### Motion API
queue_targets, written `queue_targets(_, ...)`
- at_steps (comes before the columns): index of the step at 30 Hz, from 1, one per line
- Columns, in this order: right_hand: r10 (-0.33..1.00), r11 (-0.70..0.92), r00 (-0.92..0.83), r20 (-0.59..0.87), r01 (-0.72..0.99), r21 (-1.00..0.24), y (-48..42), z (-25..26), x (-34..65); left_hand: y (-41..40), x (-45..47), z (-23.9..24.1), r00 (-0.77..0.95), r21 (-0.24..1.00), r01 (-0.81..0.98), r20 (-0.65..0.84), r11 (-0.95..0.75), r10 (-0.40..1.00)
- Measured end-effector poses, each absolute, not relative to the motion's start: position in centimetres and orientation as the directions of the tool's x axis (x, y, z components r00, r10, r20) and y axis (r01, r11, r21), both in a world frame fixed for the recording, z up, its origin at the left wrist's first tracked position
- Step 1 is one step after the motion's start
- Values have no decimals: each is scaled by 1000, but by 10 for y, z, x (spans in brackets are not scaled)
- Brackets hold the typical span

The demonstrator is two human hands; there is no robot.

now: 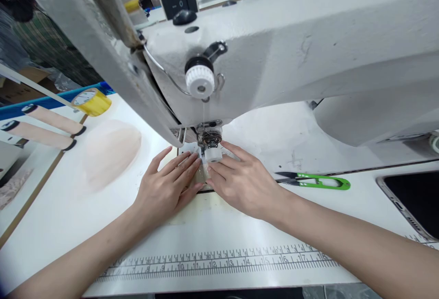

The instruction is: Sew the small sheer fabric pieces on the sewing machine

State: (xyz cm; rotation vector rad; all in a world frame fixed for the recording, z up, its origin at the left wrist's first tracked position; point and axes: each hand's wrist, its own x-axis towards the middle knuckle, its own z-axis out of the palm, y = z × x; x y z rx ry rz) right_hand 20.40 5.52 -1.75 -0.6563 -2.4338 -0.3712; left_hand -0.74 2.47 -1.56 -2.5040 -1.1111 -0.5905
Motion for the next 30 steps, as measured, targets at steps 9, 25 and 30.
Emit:
queue_targets(9,375,825,-721,583,546,144,59,-20,205,30,-9,-18,558,-35,783,479,-621,678)
queue_targets(25,447,808,-745,495,574,133,68,-24,205,42,-10,-19,503,36,825,405,-563,763)
queue_targets(30,444,775,-744,499,598,202,69,-23,206,42,-11,-20,488,52,835,390,-548,781)
